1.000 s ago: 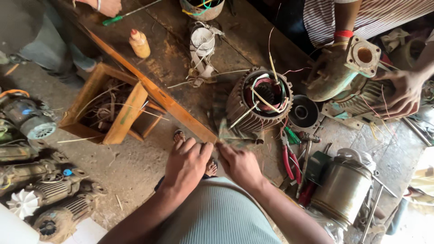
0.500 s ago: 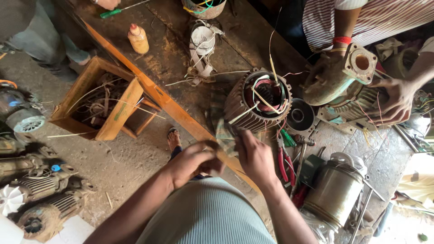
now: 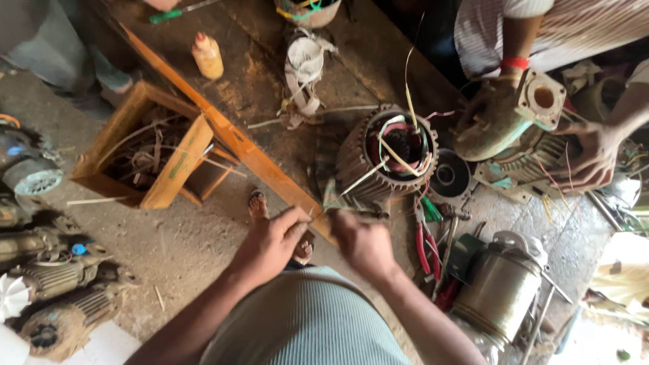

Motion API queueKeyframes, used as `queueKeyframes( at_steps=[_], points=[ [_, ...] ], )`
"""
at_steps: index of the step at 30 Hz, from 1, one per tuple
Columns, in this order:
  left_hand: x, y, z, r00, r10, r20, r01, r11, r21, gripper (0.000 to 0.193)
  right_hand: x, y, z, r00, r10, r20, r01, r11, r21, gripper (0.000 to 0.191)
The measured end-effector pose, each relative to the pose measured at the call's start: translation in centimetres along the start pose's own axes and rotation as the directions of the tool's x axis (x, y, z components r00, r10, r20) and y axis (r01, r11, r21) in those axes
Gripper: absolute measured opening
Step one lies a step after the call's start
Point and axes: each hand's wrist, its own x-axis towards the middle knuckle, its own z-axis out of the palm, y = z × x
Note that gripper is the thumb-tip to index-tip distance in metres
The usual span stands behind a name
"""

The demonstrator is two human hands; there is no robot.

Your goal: The person works on an electric motor stator on a cluttered workbench, using pliers to cut and adjust wire ends and pressing insulation strips and thin wooden wedges into the stator slots by hand. They retrieve strips from a wooden box of scrap material and continue fitting wedges around the winding.

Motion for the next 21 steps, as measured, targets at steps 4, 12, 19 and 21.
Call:
queueKeyframes(
  at_steps=[4, 12, 19, 21],
  points=[
    [-0.1, -0.2, 0.0, 0.994, -0.095, 0.055, 0.086, 0.987, 0.136, 0.012, -0.1, -0.7, -0.1, 0.986, 0.053, -0.157, -0.076, 0.987, -0.142, 0.014],
    [-0.2, 0.2, -0.3, 0.976, 0.198, 0.087, -0.21, 0.771, 0.601, 0.032, -0.4, 0.3, 0.0, 0.993, 0.117, 0.023, -0.105, 0.949, -0.298, 0.007],
    [-0.4, 1.2, -0.4, 0.963, 0.257, 0.085, -0.255, 0.753, 0.607, 0.026, -0.3, -0.6, -0.1, 0.988, 0.071, -0.134, -0.094, 0.98, -0.176, 0.014],
    [-0.5, 1.3, -0.3, 0.968, 0.221, 0.118, -0.244, 0.72, 0.65, 0.031, -0.2, -0.6, 0.0, 0.99, 0.121, 0.073, -0.111, 0.985, -0.128, 0.025]
  ],
)
